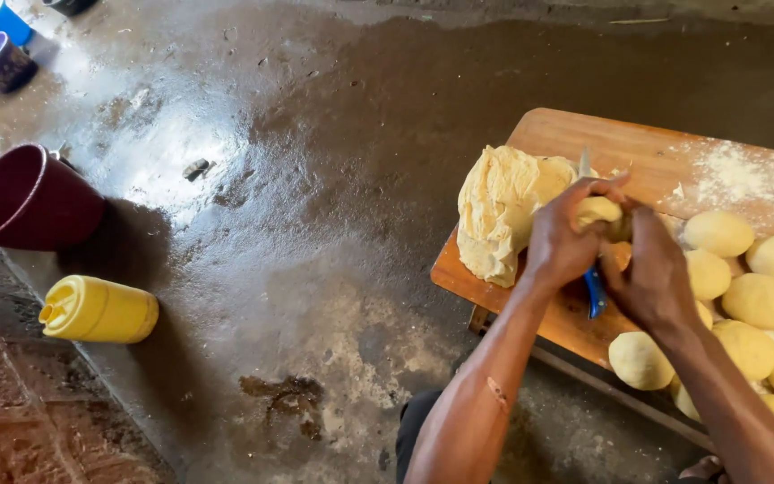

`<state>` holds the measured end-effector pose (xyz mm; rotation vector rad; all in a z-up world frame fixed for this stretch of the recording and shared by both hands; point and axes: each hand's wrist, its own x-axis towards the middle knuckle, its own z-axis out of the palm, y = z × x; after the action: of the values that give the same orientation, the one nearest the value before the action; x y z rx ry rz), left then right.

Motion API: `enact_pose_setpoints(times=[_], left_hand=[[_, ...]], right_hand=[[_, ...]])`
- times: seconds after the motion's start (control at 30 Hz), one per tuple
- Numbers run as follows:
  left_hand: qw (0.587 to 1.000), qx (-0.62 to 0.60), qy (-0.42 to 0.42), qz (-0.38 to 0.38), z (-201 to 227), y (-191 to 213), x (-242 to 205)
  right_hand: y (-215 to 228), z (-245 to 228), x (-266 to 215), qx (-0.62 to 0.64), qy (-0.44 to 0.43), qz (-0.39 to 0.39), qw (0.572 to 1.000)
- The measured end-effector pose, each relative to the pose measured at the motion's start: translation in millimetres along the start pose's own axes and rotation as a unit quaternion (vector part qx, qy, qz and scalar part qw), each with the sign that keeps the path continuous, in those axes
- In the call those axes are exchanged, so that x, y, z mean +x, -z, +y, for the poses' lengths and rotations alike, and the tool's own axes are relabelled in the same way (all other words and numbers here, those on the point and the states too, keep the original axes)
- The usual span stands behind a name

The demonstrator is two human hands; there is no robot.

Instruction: Cut dough into small pieces using a knife and roll them into uniform balls on a floured wooden board.

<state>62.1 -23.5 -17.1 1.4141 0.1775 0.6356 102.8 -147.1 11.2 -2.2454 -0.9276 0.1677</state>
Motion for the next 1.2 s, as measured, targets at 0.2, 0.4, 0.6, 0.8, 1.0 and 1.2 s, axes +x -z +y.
enact_pose_setpoints(times=[0.2,0.4,0.6,0.8,1.0,1.2], left_hand=[[0.997,-0.036,-0.026,-0.067,22,24,4],[0.988,-0.118,0.025,-0.092,22,13,5],[1.000,-0.024,-0.016,0.008,13,-12,-9],[0.986,-0.016,0.137,-0.097,54,-30,-18],[0.985,0.123,0.114,0.028,-8,-20,4],[0.995,0.027,-0.002,0.091,-15,15,17]], right_hand=[[34,-33,-12,0.161,-0.119,0.069,0.977],[41,-50,-3,0.184,-0.222,-0.053,0.956],[16,5,-1,0.097,-0.127,0.041,0.986],[31,25,2,0.016,-0.190,0.096,0.977],[11,56,2,-0.036,0.006,0.152,0.988],[20,-15,-10,0.134,-0.019,0.113,0.984]])
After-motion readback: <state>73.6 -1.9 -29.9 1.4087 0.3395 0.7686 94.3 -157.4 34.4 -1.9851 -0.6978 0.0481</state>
